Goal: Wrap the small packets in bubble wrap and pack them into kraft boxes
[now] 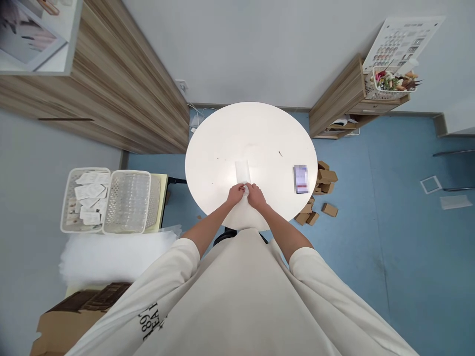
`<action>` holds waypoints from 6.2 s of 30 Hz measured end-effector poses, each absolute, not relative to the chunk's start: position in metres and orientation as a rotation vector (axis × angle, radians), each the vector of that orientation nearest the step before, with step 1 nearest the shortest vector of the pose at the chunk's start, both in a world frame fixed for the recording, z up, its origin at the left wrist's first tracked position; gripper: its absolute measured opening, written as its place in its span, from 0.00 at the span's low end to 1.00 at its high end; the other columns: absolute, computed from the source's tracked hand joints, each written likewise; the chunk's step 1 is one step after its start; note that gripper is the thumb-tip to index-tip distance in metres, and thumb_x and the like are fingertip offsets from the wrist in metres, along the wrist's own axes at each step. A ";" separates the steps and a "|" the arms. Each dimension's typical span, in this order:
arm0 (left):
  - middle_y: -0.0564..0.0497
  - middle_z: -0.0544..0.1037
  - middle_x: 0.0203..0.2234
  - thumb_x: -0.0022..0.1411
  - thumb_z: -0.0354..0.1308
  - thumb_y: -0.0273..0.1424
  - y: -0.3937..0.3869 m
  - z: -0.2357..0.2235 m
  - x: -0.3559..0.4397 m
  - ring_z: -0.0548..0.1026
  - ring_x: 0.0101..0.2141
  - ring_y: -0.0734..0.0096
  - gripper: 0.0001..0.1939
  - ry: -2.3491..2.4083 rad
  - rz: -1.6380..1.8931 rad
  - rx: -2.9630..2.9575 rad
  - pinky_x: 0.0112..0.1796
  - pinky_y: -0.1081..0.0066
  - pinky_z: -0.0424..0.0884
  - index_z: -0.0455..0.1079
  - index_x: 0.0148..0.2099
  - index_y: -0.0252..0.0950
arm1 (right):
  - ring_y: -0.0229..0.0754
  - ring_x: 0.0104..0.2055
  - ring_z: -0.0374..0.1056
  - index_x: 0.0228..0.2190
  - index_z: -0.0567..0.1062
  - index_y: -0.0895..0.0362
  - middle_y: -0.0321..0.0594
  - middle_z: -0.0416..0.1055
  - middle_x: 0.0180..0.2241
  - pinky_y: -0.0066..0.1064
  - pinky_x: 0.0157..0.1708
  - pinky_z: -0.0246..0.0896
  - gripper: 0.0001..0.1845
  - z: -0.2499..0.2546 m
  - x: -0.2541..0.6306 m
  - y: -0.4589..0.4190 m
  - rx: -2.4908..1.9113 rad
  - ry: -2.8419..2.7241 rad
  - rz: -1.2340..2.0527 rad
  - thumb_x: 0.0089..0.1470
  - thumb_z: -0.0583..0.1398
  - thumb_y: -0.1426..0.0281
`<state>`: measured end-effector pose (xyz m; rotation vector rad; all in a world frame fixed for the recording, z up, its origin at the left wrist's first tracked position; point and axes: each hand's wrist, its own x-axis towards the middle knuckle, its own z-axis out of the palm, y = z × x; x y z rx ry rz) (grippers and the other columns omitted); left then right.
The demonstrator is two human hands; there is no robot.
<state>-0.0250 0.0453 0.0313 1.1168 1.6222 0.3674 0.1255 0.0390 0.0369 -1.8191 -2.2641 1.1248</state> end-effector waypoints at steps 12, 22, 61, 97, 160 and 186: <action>0.40 0.58 0.69 0.58 0.49 0.17 0.027 0.032 -0.038 0.53 0.69 0.54 0.37 1.541 0.099 2.081 0.63 0.49 0.54 0.55 0.69 0.36 | 0.51 0.56 0.61 0.63 0.65 0.51 0.49 0.59 0.59 0.41 0.53 0.60 0.34 0.038 0.131 0.034 -1.839 -2.429 1.056 0.57 0.54 0.80; 0.38 0.64 0.65 0.56 0.51 0.17 0.030 0.025 -0.045 0.58 0.67 0.54 0.32 1.419 0.078 2.128 0.62 0.56 0.55 0.59 0.63 0.35 | 0.49 0.57 0.62 0.63 0.62 0.54 0.50 0.55 0.60 0.38 0.51 0.64 0.33 0.038 0.132 0.023 -1.790 -2.370 1.170 0.56 0.57 0.78; 0.38 0.55 0.69 0.64 0.49 0.25 -0.003 0.033 -0.049 0.60 0.65 0.49 0.37 1.651 0.139 1.641 0.58 0.53 0.63 0.47 0.74 0.38 | 0.45 0.39 0.68 0.51 0.63 0.54 0.48 0.66 0.50 0.36 0.37 0.62 0.14 0.025 0.109 0.083 -2.062 -2.077 1.094 0.65 0.55 0.66; 0.44 0.44 0.74 0.59 0.49 0.22 0.023 0.032 -0.201 0.38 0.72 0.52 0.45 1.738 0.043 1.835 0.68 0.42 0.31 0.40 0.76 0.37 | 0.48 0.69 0.53 0.69 0.56 0.58 0.47 0.55 0.69 0.46 0.68 0.51 0.43 0.012 -0.041 0.078 -1.589 -2.158 1.491 0.51 0.52 0.79; 0.39 0.56 0.70 0.71 0.47 0.36 -0.493 0.133 -0.327 0.57 0.67 0.49 0.30 2.618 0.430 1.159 0.62 0.52 0.59 0.53 0.71 0.35 | 0.45 0.51 0.71 0.52 0.76 0.53 0.46 0.71 0.53 0.38 0.53 0.66 0.18 0.104 -0.207 -0.289 -0.600 -2.708 1.254 0.63 0.55 0.70; 0.44 0.74 0.57 0.71 0.50 0.37 -0.636 0.089 -0.429 0.68 0.59 0.56 0.15 2.602 0.475 0.750 0.60 0.59 0.60 0.74 0.53 0.39 | 0.53 0.54 0.65 0.48 0.79 0.54 0.47 0.75 0.52 0.43 0.53 0.50 0.18 0.093 -0.380 -0.415 0.066 -3.444 0.344 0.65 0.52 0.70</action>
